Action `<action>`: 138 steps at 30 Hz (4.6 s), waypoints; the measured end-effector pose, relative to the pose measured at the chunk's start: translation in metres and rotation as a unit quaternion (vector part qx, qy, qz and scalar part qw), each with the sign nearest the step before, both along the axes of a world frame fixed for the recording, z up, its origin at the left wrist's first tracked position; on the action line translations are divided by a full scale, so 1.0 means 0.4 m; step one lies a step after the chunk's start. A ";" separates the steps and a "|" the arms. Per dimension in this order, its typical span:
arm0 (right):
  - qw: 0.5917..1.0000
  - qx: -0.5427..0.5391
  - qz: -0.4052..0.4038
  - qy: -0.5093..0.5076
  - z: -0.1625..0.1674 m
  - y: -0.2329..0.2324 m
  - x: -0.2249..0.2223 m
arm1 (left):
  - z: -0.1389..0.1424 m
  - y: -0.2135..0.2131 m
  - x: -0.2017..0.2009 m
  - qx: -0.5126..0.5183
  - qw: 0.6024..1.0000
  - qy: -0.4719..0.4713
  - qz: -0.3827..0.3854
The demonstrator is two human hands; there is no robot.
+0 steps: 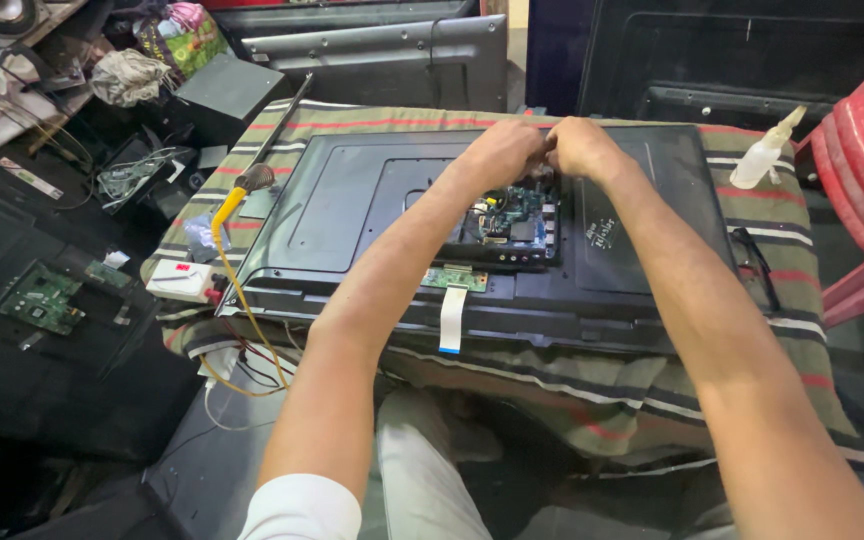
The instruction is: The person uses a soldering iron and solder wire to attach components to a circuit board inside a disassembled television chassis. They repeatedly heat solder joints and feed solder to secure connections, then briefly lift the chassis to adjust its position on the workbench.
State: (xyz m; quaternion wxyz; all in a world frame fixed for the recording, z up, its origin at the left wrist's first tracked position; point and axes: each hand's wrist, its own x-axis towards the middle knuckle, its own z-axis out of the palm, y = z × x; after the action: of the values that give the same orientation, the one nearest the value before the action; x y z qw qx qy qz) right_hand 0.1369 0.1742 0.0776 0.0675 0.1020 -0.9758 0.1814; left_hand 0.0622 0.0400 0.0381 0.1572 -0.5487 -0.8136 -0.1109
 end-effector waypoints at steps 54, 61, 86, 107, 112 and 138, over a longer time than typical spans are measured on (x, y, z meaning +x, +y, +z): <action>0.924 -0.251 -0.257 -0.127 -0.139 1.028 -0.167 | -0.121 0.614 -0.516 -0.116 0.941 -0.235 0.214; 0.935 -0.193 -0.235 -0.180 -0.077 1.092 -0.165 | -0.184 0.480 -0.528 -0.024 0.910 -0.267 0.316; 0.737 -0.475 -0.051 -0.479 -0.392 1.170 -0.463 | -0.155 0.575 -0.627 -0.181 0.767 -0.343 0.512; 0.747 -0.279 0.087 -0.597 -0.474 1.170 -0.751 | -0.156 0.580 -0.664 -0.175 0.750 -0.370 0.520; 0.716 -0.248 0.171 -0.630 -0.481 1.197 -0.908 | -0.145 0.595 -0.696 -0.181 0.725 -0.391 0.537; 0.958 0.030 0.152 -0.240 -0.944 1.183 -2.063 | -0.150 0.619 -0.829 -0.171 0.647 -0.465 0.579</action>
State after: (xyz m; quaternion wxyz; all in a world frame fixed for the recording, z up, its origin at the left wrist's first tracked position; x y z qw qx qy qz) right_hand -0.6882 0.6473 -0.2999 -0.1999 0.2042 -0.9414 0.1794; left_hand -0.2693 0.2876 -0.0221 -0.3057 0.1409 -0.9366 -0.0971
